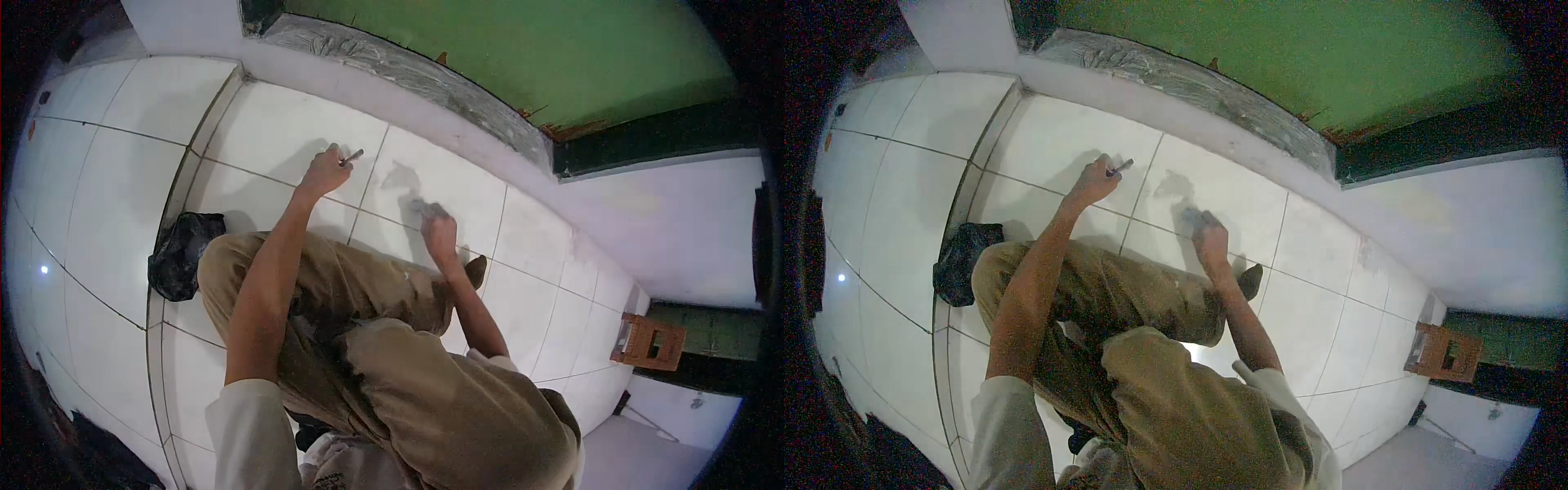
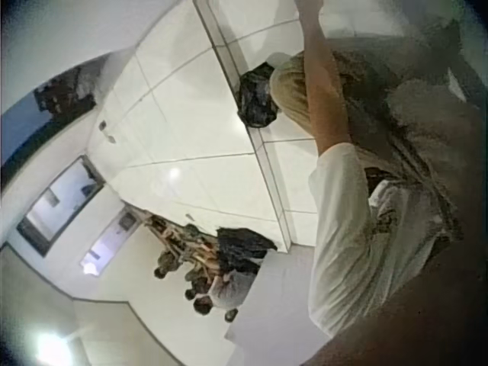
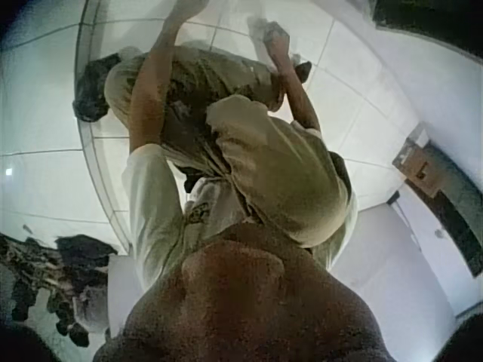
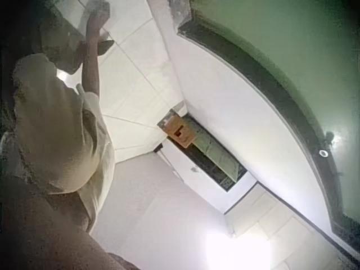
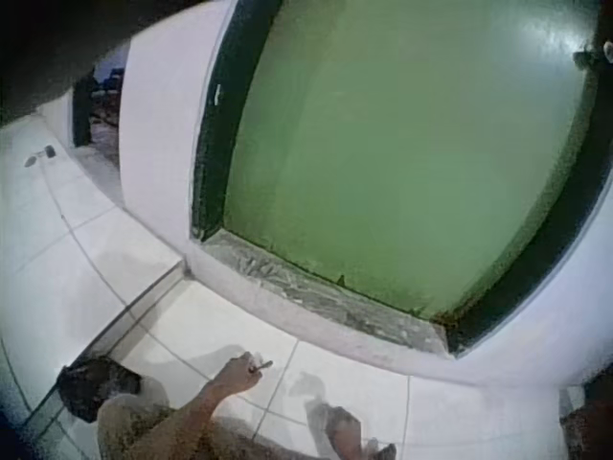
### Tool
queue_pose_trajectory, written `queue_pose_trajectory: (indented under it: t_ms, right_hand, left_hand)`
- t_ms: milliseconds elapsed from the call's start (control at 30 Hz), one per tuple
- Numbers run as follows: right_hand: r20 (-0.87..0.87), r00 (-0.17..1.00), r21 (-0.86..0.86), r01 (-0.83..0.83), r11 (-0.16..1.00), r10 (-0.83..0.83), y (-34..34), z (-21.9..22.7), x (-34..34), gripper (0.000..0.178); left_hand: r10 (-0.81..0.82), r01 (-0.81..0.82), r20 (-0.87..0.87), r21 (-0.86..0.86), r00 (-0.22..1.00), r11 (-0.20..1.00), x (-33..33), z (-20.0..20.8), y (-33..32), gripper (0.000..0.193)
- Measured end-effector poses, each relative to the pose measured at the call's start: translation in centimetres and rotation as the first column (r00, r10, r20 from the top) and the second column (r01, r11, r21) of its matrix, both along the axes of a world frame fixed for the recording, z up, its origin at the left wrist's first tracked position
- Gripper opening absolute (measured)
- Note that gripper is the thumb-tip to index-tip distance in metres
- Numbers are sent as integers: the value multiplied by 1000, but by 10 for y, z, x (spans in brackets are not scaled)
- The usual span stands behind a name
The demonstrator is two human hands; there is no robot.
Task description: The person applies grout to the joints of floor tiles using a putty knife, wipes the tile surfaces with a cloth, and places waste into a black plastic bag.
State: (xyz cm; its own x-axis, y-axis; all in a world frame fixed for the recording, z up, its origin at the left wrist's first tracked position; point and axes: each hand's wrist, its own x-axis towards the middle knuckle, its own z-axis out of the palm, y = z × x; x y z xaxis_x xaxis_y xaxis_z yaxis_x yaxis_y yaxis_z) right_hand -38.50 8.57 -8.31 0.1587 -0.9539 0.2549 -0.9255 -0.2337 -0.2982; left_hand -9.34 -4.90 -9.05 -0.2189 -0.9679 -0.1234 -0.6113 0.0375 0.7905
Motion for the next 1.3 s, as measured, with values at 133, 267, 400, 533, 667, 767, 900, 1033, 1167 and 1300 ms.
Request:
queue_pose_trajectory:
  t_ms: [133,267,400,533,667,767,900,1033,1167,1300]
  right_hand:
    - [6,999,-34,-45,998,45,-41,10,-4,17]
    - [-115,986,51,-113,992,118,3,11,10,11]
    - [-187,958,31,-217,976,219,10,-3,10,22]
    - [-19,991,29,-136,990,136,-23,7,-5,12]
    - [-27,970,-111,-242,964,240,19,-4,2,17]
    - [-177,957,121,-211,970,230,25,-18,-7,32]
    - [-75,983,44,-167,985,170,-17,-8,-5,36]
    - [-15,983,-35,-185,982,184,15,16,12,32]
    - [-57,959,-1,-279,960,279,36,-7,2,46]
    - [-11,983,-21,-184,983,184,-6,-18,7,44]
  left_hand:
    - [29,-29,-66,-3,997,1000,2,0,1,24]
    - [50,-54,-55,-65,997,996,13,3,1,23]
    - [108,-117,-70,-140,992,983,8,-3,0,25]
    - [94,-98,-62,-56,994,994,-1,10,0,21]
    - [79,-97,-105,-170,991,981,7,5,1,20]
    - [135,-140,-42,-132,990,981,6,4,-5,24]
    - [90,-91,-27,-66,996,994,-1,10,-4,25]
    - [117,-117,-9,-163,993,980,10,1,1,24]
    - [112,-112,-9,-144,994,983,3,0,-4,25]
    - [50,-46,22,-162,998,986,-1,-1,-4,24]
